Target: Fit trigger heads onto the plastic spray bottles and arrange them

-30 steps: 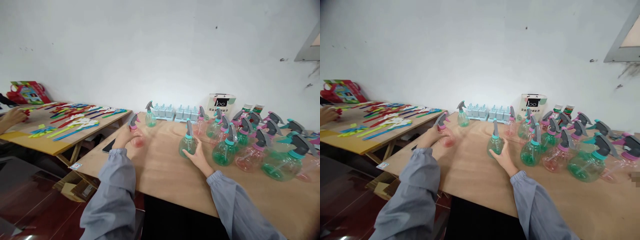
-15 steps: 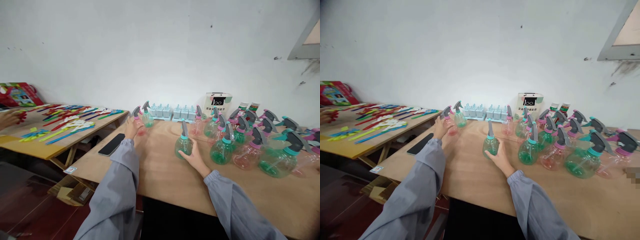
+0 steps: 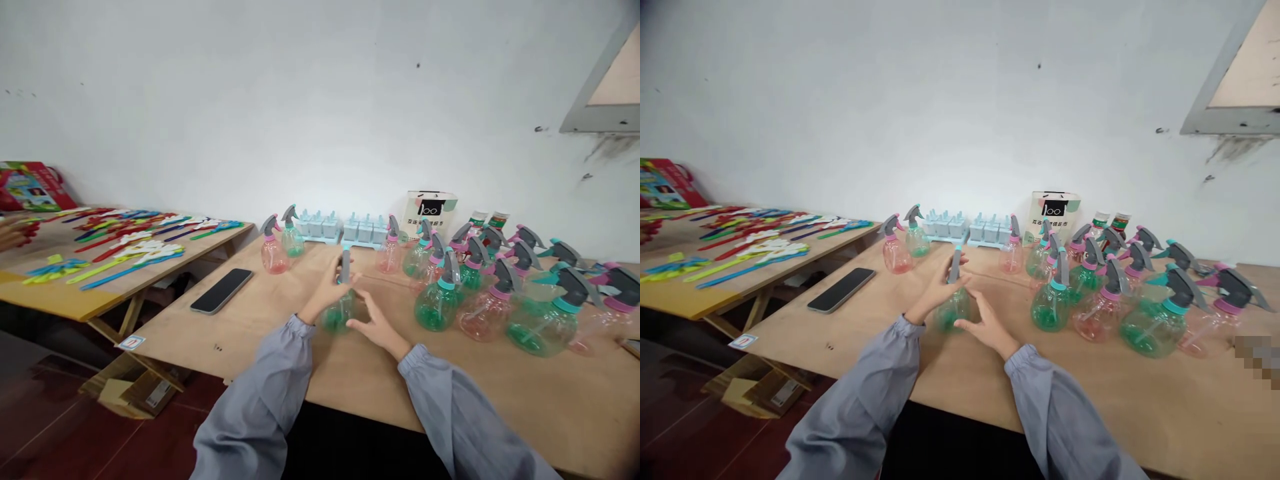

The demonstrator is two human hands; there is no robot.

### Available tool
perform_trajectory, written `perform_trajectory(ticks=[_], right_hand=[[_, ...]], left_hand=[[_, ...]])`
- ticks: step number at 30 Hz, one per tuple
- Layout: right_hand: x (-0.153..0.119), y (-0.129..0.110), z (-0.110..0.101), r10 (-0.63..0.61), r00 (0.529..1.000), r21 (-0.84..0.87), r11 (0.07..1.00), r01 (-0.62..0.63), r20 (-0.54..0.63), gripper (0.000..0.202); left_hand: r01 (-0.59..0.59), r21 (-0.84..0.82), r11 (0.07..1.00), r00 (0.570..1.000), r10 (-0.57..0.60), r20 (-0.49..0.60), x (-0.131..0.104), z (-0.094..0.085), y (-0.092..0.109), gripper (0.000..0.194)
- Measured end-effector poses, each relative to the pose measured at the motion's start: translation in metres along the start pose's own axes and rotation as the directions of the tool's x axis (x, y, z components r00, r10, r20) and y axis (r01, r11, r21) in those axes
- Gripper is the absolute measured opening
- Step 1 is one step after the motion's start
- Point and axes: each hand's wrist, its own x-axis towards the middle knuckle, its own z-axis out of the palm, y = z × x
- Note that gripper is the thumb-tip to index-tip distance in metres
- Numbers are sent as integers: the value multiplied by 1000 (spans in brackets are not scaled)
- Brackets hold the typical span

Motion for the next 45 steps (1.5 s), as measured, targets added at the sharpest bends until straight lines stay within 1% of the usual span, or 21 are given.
perform_trajectory(ticks=[1, 2, 3, 4, 5, 6, 8, 10, 11, 13, 16, 19, 21, 24, 27, 31, 34, 36, 39, 43, 45], right_hand=[[3, -1, -3, 4, 1000, -12, 1000, -5, -31, 62], [9, -1, -8, 20, 993, -28, 999, -23, -113, 55], [18, 0, -12, 40, 971, -45, 998, -52, -235, 52], [30, 3, -18, 55, 930, -60, 995, -82, -364, 53], [45, 7, -23, 60, 874, -78, 991, -111, -482, 58], [62, 13, -29, 52, 823, -100, 986, -131, -565, 64], [99, 28, -42, 17, 735, -169, 969, -178, -678, 76], [134, 43, -53, 14, 654, -216, 939, -270, -757, 80], [147, 51, -58, 22, 623, -221, 924, -311, -782, 83], [165, 66, -66, 49, 595, -220, 902, -371, -802, 87], [167, 83, -72, 103, 605, -205, 885, -419, -790, 87], [152, 89, -70, 127, 633, -203, 883, -422, -763, 81], [135, 87, -63, 113, 692, -223, 899, -377, -713, 78], [100, 73, -50, 46, 808, -238, 944, -227, -587, 78], [60, 53, -43, 14, 856, -215, 966, -146, -517, 78], [17, 29, -47, 5, 869, -205, 971, -122, -494, 77], [3, 20, -51, -5, 869, -213, 970, -116, -495, 77], [1, 19, -52, 0, 870, -209, 971, -118, -493, 77], [3, 19, -50, 5, 873, -203, 972, -119, -488, 78], [4, 20, -48, 2, 869, -201, 973, -116, -494, 79], [4, 20, -48, -1, 867, -199, 973, -113, -498, 80]], left_hand=[[14, -26, 1000, 999, -15, -42, 0, -4, 0, 68], [29, -49, 998, 997, -33, -73, 0, -11, -1, 64], [46, -69, 997, 995, -52, -90, 0, -18, 0, 60], [59, -86, 994, 993, -68, -97, 0, -25, 0, 58], [69, -102, 992, 992, -79, -96, -1, -32, 1, 56], [76, -115, 990, 992, -87, -92, -1, -37, 2, 55], [87, -126, 988, 989, -101, -104, -1, -43, 2, 55], [106, -128, 986, 981, -124, -147, -1, -44, 0, 56], [118, -128, 985, 976, -139, -169, -1, -44, -2, 56], [143, -127, 982, 969, -165, -186, 0, -44, -5, 58], [152, -127, 980, 978, -167, -125, 0, -47, -5, 54], [101, -214, 971, 993, -111, -36, 1, -50, -1, 40], [105, -296, 950, 994, -113, -9, 1, -51, 2, 38], [163, -369, 915, 986, -168, 18, 1, -51, 4, 45], [183, -412, 893, 979, -203, -5, 1, -51, 3, 47], [186, -386, 904, 952, -263, -157, 3, -48, 2, 42], [179, -331, 927, 945, -256, -206, 3, -44, 3, 37], [173, -339, 925, 956, -240, -167, 2, -41, 5, 34], [179, -412, 893, 964, -244, -109, 1, -38, 6, 29], [124, -514, 849, 951, -249, -182, 0, -40, 8, 18], [102, -554, 826, 953, -240, -183, 0, -41, 8, 18]])
